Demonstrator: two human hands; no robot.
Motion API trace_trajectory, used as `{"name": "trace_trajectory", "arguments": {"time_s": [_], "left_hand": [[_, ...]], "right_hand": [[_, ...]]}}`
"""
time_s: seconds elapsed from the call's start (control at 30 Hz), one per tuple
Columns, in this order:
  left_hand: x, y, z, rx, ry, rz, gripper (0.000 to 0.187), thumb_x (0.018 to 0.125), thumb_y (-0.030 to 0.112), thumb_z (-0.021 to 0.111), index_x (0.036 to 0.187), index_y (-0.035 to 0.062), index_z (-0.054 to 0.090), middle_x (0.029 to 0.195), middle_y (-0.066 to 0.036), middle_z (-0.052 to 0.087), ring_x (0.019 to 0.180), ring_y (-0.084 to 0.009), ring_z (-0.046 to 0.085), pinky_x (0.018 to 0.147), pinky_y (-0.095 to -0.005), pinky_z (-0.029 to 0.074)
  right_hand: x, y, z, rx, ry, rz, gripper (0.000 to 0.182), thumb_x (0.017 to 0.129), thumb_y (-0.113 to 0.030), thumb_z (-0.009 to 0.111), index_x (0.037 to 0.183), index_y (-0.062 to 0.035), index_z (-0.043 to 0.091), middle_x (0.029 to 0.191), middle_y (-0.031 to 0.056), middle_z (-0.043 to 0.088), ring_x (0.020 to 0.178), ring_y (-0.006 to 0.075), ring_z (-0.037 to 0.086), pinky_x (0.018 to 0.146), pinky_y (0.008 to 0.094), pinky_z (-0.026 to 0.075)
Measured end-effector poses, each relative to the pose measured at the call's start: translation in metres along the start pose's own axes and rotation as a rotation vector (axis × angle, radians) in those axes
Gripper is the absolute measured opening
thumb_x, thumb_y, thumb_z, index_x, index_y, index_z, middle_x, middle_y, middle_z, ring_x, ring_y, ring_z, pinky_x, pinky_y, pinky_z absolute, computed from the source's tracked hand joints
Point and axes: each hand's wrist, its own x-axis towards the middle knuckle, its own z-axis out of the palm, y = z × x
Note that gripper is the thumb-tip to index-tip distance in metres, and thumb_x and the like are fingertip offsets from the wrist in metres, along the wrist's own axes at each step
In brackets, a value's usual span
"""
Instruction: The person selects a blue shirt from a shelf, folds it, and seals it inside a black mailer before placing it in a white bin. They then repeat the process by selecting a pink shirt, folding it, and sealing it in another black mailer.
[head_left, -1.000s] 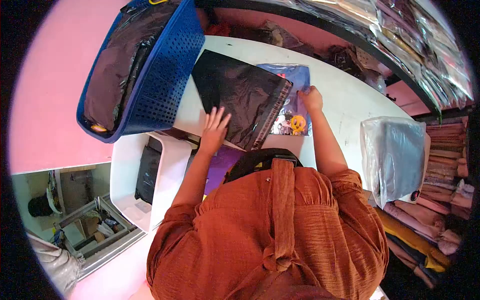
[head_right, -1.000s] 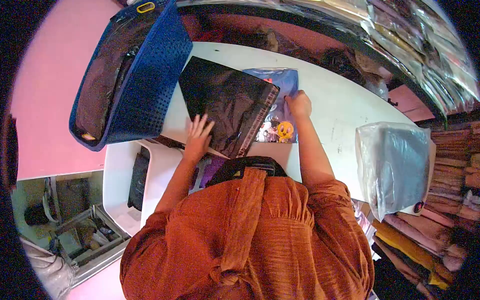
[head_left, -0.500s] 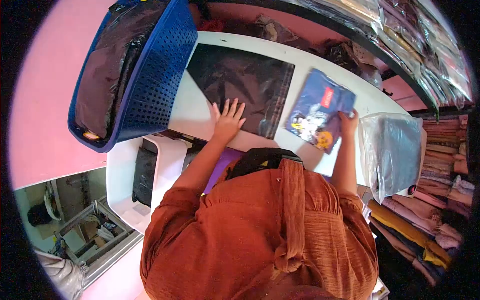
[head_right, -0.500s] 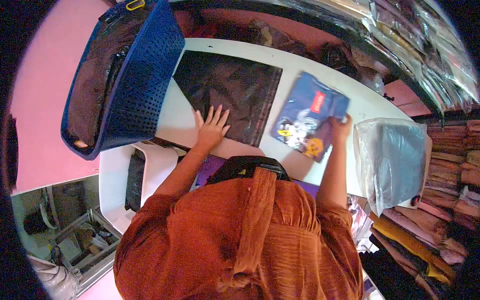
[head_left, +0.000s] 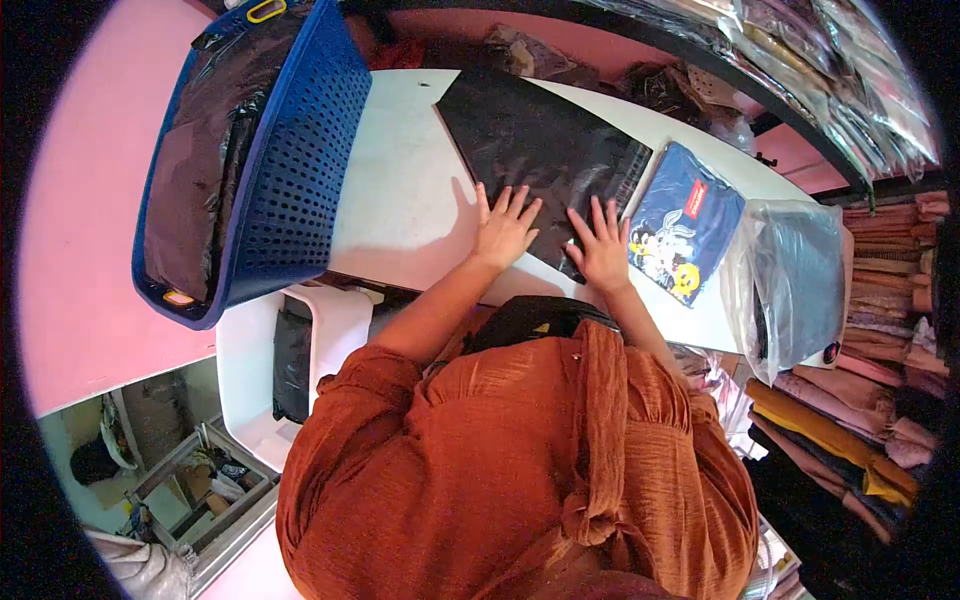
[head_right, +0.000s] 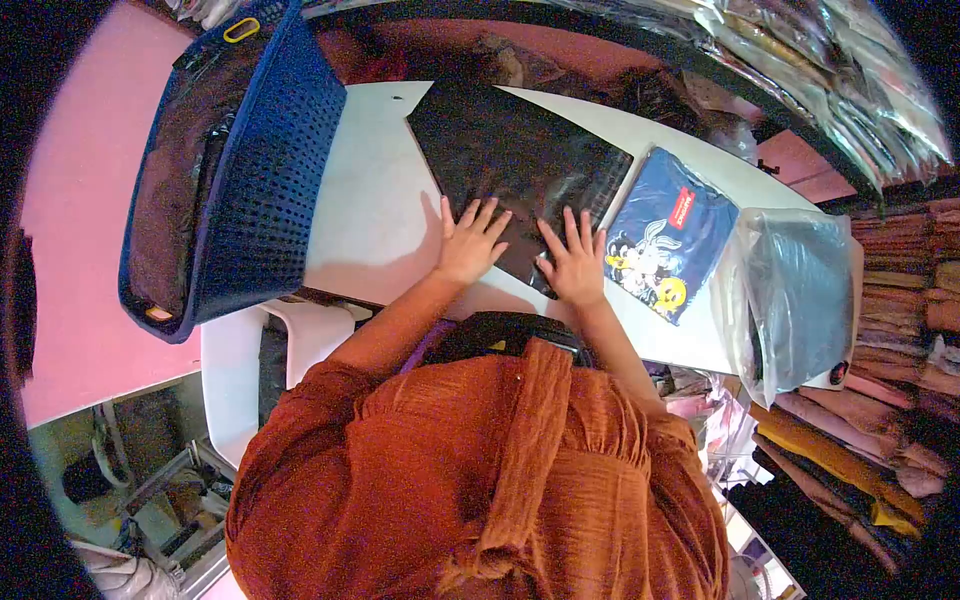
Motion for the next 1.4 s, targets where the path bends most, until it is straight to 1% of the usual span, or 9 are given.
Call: {"name": "trace_trajectory", "arguments": {"time_s": [0.27,0.33,0.43,0.57,0.77,0.93,1.1,1.2,1.4], "left_hand": [[-0.086,-0.071,-0.027,0.116,0.081,-0.487,0.043,0.079,0.038,0.06,0.116,0.0158,0.061,0.124,-0.009,0.056,0.119,-0.0254,0.047,0.1,-0.0587,0.028],[-0.101,-0.075,-0.049,-0.044,-0.357,-0.759,0.044,0.081,0.041,0.059,0.114,0.0113,0.061,0.119,-0.012,0.058,0.115,-0.0268,0.051,0.097,-0.0555,0.032],[-0.083,-0.067,-0.091,-0.205,-0.398,-0.673,0.038,0.083,0.033,0.058,0.114,0.0105,0.061,0.105,-0.013,0.064,0.1,-0.0322,0.059,0.086,-0.0438,0.046],[-0.038,-0.077,-0.069,-0.349,0.27,-0.269,0.04,0.086,0.025,0.057,0.123,0.0083,0.055,0.126,-0.016,0.053,0.119,-0.0321,0.047,0.1,-0.0438,0.037],[-0.046,-0.125,0.0,-0.088,-0.013,-0.299,0.062,0.088,0.037,0.054,0.142,0.0154,0.034,0.151,-0.012,0.022,0.14,-0.0312,0.017,0.108,-0.0562,0.017],[-0.061,-0.109,0.005,-0.046,0.261,-0.367,0.06,0.084,0.036,0.059,0.139,0.0204,0.041,0.15,-0.012,0.024,0.138,-0.0326,0.02,0.108,-0.0589,0.015],[-0.066,-0.08,0.002,-0.134,0.062,-0.047,0.058,0.082,0.034,0.06,0.137,0.0267,0.043,0.149,-0.013,0.026,0.137,-0.0342,0.023,0.108,-0.0579,0.017],[-0.078,-0.091,0.002,-0.117,0.049,-0.187,0.055,0.084,0.035,0.059,0.136,0.0261,0.045,0.147,-0.012,0.03,0.136,-0.0349,0.026,0.108,-0.0581,0.016],[-0.107,-0.109,0.001,-0.077,0.086,-0.24,0.05,0.086,0.034,0.058,0.134,0.0242,0.047,0.147,-0.014,0.03,0.136,-0.0367,0.025,0.107,-0.0604,0.013]], "right_hand": [[-0.004,-0.001,0.011,0.063,-0.032,-0.016,0.056,0.081,-0.039,0.061,0.133,-0.0247,0.047,0.145,0.0138,0.032,0.134,0.0376,0.028,0.105,0.0578,0.022],[-0.003,-0.001,0.01,0.073,-0.035,-0.013,0.056,0.081,-0.039,0.061,0.133,-0.0246,0.047,0.145,0.014,0.033,0.134,0.0377,0.028,0.106,0.0577,0.022],[-0.003,-0.001,0.009,0.061,-0.055,-0.016,0.057,0.081,-0.038,0.062,0.134,-0.0238,0.047,0.145,0.0145,0.033,0.132,0.0382,0.03,0.106,0.0567,0.023],[-0.002,-0.001,0.008,0.063,-0.042,-0.024,0.056,0.08,-0.037,0.062,0.133,-0.0234,0.048,0.145,0.014,0.033,0.132,0.038,0.031,0.105,0.0564,0.024],[-0.004,0.0,0.008,0.078,-0.045,-0.029,0.054,0.08,-0.038,0.062,0.131,-0.0241,0.049,0.144,0.0122,0.035,0.133,0.0357,0.03,0.105,0.0559,0.024],[-0.003,0.0,0.008,0.096,-0.054,-0.026,0.052,0.082,-0.039,0.061,0.131,-0.0244,0.05,0.145,0.0112,0.035,0.134,0.0336,0.029,0.106,0.0575,0.022],[-0.004,0.004,0.004,0.204,-0.059,-0.01,0.049,0.085,-0.034,0.058,0.131,-0.0205,0.05,0.143,0.0133,0.036,0.134,0.0356,0.029,0.107,0.0521,0.023],[-0.004,0.02,-0.007,0.62,0.072,0.159,0.043,0.085,-0.016,0.056,0.128,-0.0117,0.052,0.14,0.0181,0.039,0.131,0.0382,0.032,0.107,0.0461,0.027],[-0.006,0.116,-0.04,0.381,0.334,0.342,0.035,0.083,-0.01,0.058,0.118,-0.0045,0.058,0.123,0.019,0.055,0.116,0.0356,0.05,0.1,0.0412,0.037]]}}
